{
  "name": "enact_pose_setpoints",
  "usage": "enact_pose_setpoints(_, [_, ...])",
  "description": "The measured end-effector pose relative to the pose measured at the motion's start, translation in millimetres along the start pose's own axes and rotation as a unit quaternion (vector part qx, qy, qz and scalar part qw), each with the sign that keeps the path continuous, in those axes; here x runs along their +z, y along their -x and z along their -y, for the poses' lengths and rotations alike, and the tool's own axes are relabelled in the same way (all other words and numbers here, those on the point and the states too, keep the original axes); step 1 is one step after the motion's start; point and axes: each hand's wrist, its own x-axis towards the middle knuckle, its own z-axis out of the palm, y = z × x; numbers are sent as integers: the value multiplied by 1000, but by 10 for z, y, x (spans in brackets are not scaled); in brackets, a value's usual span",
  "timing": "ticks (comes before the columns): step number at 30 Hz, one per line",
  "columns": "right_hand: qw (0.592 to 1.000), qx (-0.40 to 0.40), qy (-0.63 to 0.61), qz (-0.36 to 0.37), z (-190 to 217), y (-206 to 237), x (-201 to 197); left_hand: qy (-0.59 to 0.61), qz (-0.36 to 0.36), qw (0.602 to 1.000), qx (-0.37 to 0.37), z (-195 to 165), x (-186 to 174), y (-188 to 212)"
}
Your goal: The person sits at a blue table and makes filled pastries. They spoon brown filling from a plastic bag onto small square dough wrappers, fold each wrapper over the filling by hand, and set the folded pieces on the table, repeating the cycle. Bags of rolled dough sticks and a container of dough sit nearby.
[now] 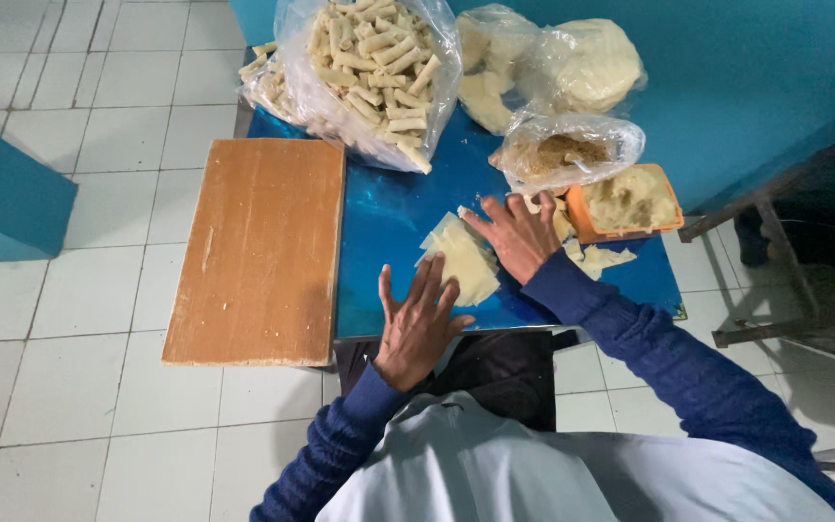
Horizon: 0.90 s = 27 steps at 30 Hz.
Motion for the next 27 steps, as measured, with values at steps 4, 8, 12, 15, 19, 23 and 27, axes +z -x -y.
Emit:
enact_pose_setpoints(4, [997, -1, -75, 30, 124, 82, -6, 8, 5, 1000, -6, -2, -4, 1])
enact_pose_setpoints(8, [997, -27, -60, 34, 205, 77, 74, 13, -1, 1000, 1, 12, 0, 10])
enact_pose_setpoints(12, [995, 5, -78, 63, 121, -45, 186, 8, 3, 1000, -2, 13, 17, 16])
enact_pose_setpoints(15, [999, 11, -21, 35, 34, -120, 163, 8, -4, 1000, -2, 7, 17, 14])
enact_pose_setpoints(19, [993, 65, -92, 34, -51, -38, -48, 14, 3, 1000, -9, 1, -2, 5])
enact_pose_setpoints(23, [966, 57, -252, 10, -14, 176, -312, 19, -3, 1000, -2, 13, -36, 15])
enact_pose_setpoints(27, [983, 49, -174, 43, 119, 326, -477, 27, 11, 999, -20, -8, -60, 30])
